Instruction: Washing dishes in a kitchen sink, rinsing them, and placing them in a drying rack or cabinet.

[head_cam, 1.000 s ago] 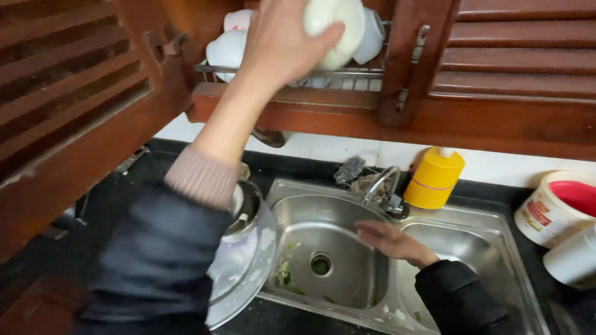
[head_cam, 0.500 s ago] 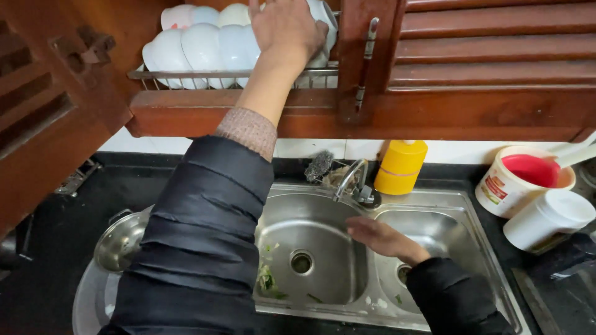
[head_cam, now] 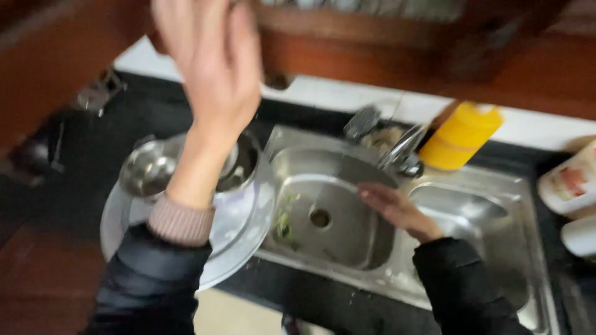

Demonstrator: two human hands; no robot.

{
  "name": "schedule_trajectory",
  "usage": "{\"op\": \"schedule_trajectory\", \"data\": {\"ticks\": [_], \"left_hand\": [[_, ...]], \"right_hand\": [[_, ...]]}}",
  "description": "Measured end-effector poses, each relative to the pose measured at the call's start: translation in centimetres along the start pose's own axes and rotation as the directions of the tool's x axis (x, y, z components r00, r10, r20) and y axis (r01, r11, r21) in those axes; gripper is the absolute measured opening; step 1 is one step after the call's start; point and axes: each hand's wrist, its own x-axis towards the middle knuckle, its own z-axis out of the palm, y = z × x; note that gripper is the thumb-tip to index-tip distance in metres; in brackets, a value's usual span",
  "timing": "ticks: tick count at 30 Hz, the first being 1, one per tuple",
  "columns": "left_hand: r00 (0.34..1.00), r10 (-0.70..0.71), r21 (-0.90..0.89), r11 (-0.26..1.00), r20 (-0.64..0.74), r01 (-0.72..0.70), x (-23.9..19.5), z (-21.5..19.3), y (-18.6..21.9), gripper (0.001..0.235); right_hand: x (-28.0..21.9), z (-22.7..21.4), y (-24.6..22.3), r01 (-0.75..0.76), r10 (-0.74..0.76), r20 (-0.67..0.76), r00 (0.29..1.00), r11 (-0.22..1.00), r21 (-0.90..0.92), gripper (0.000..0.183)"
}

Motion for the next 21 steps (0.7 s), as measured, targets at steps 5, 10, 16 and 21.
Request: {"op": "schedule_trajectory", "data": {"ticks": [5, 10, 16, 21], "left_hand": [[0.973, -0.169, 0.046, 0.985, 0.155, 0.164, -21.2, -8.2, -7.2, 0.012], [0.151, -0.715, 0.672, 0.696, 0.683, 0.253, -34.7, -9.2, -12.3, 0.076], [0.124, -0.659, 0.643, 0.751, 0.742, 0.147, -39.0, -6.8, -14.9, 0.030], [0.212, -0.515, 0.481, 0.855, 0.830, 0.194, -33.9, -6.3, -12.0, 0.029]], "right_hand": [[4.0, 4.1, 9.3, -0.180, 0.164, -0.094, 0.982, 0.664, -0.726, 0.049], [7.1, 8.3, 13.9, 0.004, 0.146, 0.051, 0.988, 0.304, -0.953, 0.062], [8.8, 7.0, 21.7, 0.392, -0.431, 0.249, 0.867, 0.285, -0.875, 0.056], [6.8, 1.4, 20.6, -0.037, -0.073, -0.232, 0.970, 0.898, -0.438, 0.050]]}}
